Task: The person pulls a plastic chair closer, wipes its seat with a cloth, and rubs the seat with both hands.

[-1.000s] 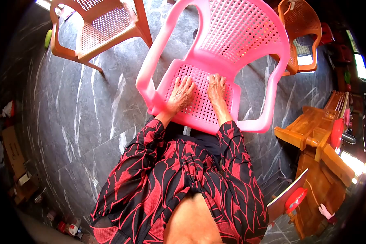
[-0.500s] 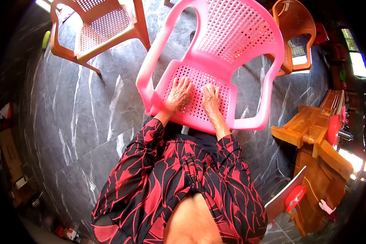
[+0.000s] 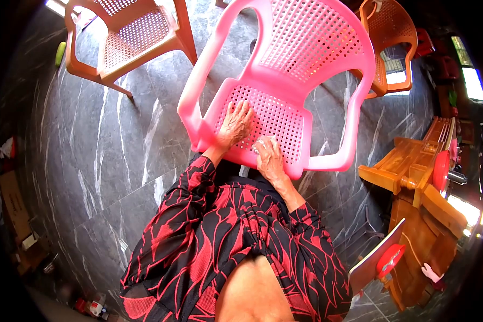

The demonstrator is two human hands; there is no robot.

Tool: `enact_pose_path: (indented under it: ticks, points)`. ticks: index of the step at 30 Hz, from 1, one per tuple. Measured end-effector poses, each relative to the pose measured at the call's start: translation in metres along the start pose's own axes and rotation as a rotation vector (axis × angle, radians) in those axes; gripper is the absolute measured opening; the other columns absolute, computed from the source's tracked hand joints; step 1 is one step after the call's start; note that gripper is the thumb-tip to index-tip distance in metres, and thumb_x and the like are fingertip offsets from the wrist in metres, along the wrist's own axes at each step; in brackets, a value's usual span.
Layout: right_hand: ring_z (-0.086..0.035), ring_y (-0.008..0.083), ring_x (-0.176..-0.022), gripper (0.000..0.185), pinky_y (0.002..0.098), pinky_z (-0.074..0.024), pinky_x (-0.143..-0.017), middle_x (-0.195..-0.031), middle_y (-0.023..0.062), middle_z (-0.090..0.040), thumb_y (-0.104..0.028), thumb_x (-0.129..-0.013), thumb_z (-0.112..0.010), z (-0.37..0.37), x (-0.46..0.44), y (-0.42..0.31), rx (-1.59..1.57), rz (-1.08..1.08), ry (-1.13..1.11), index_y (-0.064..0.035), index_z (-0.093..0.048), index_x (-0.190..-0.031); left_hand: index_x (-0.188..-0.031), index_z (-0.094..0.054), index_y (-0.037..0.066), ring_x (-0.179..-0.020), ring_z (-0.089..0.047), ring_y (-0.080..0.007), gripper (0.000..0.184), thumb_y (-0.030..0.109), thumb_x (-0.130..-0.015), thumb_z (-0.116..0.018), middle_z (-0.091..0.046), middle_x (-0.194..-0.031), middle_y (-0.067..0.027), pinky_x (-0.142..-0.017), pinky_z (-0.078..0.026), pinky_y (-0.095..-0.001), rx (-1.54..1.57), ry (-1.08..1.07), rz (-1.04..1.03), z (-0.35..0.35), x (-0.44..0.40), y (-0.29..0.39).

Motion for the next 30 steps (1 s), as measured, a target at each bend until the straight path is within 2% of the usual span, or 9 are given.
enact_pose_path:
  ticks: [4, 12, 13, 17, 21, 24, 30]
  points:
    - [-0.048, 0.0379, -0.117, 0.035, 0.0474, -0.0378, -0.105, -0.120, 0.0153, -0.055, 0.001, -0.069, -0.058, 0.006, 0.009, -0.019, -0.061, 0.011, -0.052, -0.0043, -0.063, -0.103, -0.120, -0.054, 0.003, -0.130, -0.040, -0.0349, 0.043, 0.028, -0.085, -0.058, -0.045, -0.134, -0.0220, -0.109, -0.026, -0.0579, -0.001, 0.017, -0.004, -0.001, 0.000, 0.000]
    - [-0.048, 0.0333, -0.117, 0.035, 0.0454, -0.0444, -0.093, -0.123, 0.0103, -0.054, -0.002, -0.070, -0.064, 0.002, -0.005, -0.003, 0.061, -0.019, -0.050, -0.0091, -0.063, -0.104, -0.121, -0.053, 0.003, -0.131, -0.039, -0.0350, 0.043, 0.026, -0.085, -0.057, -0.045, -0.135, -0.0223, -0.109, -0.026, -0.0575, 0.013, 0.000, -0.007, -0.001, 0.000, -0.001]
    - [-0.049, 0.0328, -0.112, 0.027, 0.0452, -0.0488, -0.085, -0.117, 0.0089, -0.053, -0.007, -0.073, -0.065, 0.002, -0.011, 0.002, 0.115, 0.019, -0.009, -0.0091, -0.063, -0.100, -0.122, -0.053, 0.003, -0.131, -0.039, -0.0351, 0.042, 0.025, -0.086, -0.056, -0.045, -0.135, -0.0224, -0.109, -0.025, -0.0575, 0.016, 0.018, -0.015, -0.003, 0.001, -0.001]
    - [-0.050, 0.0318, -0.108, 0.027, 0.0452, -0.0495, -0.082, -0.113, 0.0075, -0.052, -0.007, -0.073, -0.066, -0.001, -0.031, 0.016, 0.194, 0.024, 0.013, -0.0088, -0.062, -0.099, -0.123, -0.053, 0.002, -0.131, -0.039, -0.0354, 0.042, 0.023, -0.086, -0.054, -0.045, -0.136, -0.0228, -0.110, -0.025, -0.0577, 0.025, 0.007, -0.019, 0.001, 0.000, 0.000]
    - [-0.052, 0.0331, -0.111, 0.032, 0.0467, -0.0477, -0.090, -0.122, 0.0098, -0.055, -0.004, -0.074, -0.065, -0.010, -0.045, 0.033, 0.189, -0.064, -0.029, -0.0091, -0.063, -0.106, -0.123, -0.053, 0.002, -0.131, -0.038, -0.0353, 0.042, 0.022, -0.086, -0.054, -0.045, -0.136, -0.0228, -0.110, -0.025, -0.0577, 0.022, 0.005, -0.017, 0.002, 0.000, 0.001]
    - [-0.050, 0.0353, -0.108, 0.029, 0.0475, -0.0500, -0.083, -0.116, 0.0086, -0.051, -0.008, -0.074, -0.067, -0.016, -0.056, 0.045, 0.290, -0.019, 0.045, -0.0086, -0.061, -0.102, -0.123, -0.052, 0.002, -0.132, -0.038, -0.0354, 0.042, 0.022, -0.086, -0.055, -0.045, -0.136, -0.0227, -0.110, -0.025, -0.0576, 0.012, 0.022, -0.020, 0.002, -0.001, 0.002]
    - [-0.050, 0.0408, -0.109, 0.026, 0.0513, -0.0505, -0.083, -0.120, 0.0114, -0.052, -0.011, -0.082, -0.062, -0.024, -0.079, 0.068, 0.309, -0.045, 0.067, -0.0084, -0.060, -0.108, -0.123, -0.051, 0.002, -0.133, -0.037, -0.0359, 0.043, 0.022, -0.085, -0.055, -0.044, -0.135, -0.0229, -0.110, -0.025, -0.0581, 0.016, -0.008, -0.004, 0.006, -0.001, 0.004]
Point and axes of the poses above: each hand's wrist, its own x-axis away from the middle knuckle, its own z-axis out of the back of the hand, y = z × x, the point moved 2 cm from there along -x, towards the middle knuckle
